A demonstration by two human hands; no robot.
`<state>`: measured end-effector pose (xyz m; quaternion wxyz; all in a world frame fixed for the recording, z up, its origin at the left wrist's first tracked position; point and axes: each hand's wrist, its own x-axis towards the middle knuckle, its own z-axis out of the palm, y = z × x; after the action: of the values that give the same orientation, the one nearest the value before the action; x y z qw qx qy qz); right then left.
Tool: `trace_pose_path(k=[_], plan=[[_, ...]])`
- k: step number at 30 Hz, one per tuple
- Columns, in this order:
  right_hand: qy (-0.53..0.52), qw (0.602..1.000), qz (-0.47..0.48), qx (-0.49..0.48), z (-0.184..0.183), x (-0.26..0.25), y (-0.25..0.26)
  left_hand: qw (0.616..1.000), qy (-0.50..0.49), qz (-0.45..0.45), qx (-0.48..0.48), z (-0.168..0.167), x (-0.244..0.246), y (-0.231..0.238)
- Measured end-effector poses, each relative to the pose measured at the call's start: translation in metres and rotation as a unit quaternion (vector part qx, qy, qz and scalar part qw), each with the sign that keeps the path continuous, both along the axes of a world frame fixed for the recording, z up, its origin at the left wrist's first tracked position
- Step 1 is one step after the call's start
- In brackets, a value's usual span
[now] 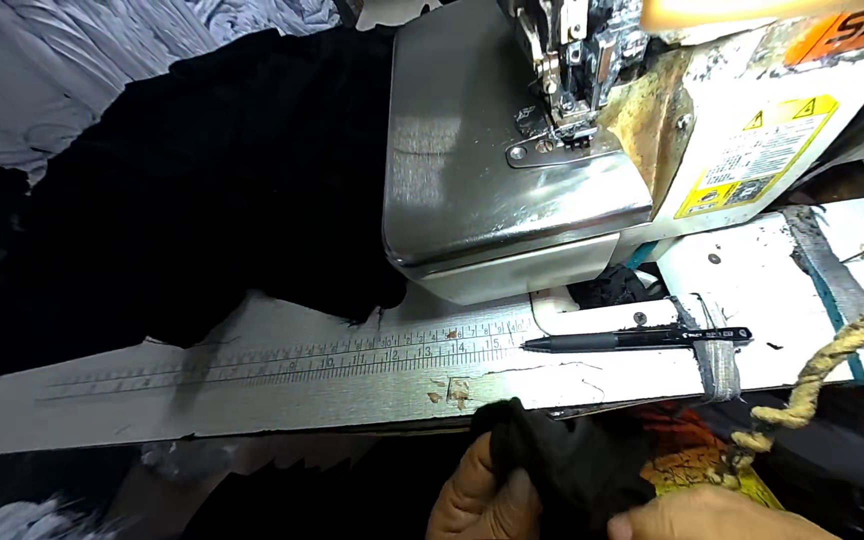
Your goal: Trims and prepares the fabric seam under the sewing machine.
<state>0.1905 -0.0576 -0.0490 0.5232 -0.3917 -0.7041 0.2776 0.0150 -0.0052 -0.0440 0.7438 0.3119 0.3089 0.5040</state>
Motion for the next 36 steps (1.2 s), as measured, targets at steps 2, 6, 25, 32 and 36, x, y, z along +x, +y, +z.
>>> trace_pose_path(k=[2, 6, 25, 32, 36], plan=[[0.014, 0.996, -0.045, -0.078, 0.002, -0.004, 0.004, 1.000, 0.010, -0.023, 0.012, -0.002, -0.002, -0.001], [0.021, 0.976, -0.014, -0.215, 0.014, -0.005, 0.022, 0.999, 0.004, -0.036, 0.001, -0.007, 0.002, -0.004], [0.039, 0.973, 0.003, -0.228, 0.011, 0.004, 0.025, 0.884, 0.397, 0.007, 0.246, -0.006, -0.009, -0.006], [0.003, 0.983, 0.010, -0.185, 0.013, -0.002, 0.023, 0.774, 0.515, -0.010, 0.368, 0.009, -0.007, -0.013], [0.015, 0.981, 0.018, -0.191, 0.013, 0.002, 0.021, 0.843, 0.442, -0.075, 0.299, 0.015, -0.012, -0.007]])
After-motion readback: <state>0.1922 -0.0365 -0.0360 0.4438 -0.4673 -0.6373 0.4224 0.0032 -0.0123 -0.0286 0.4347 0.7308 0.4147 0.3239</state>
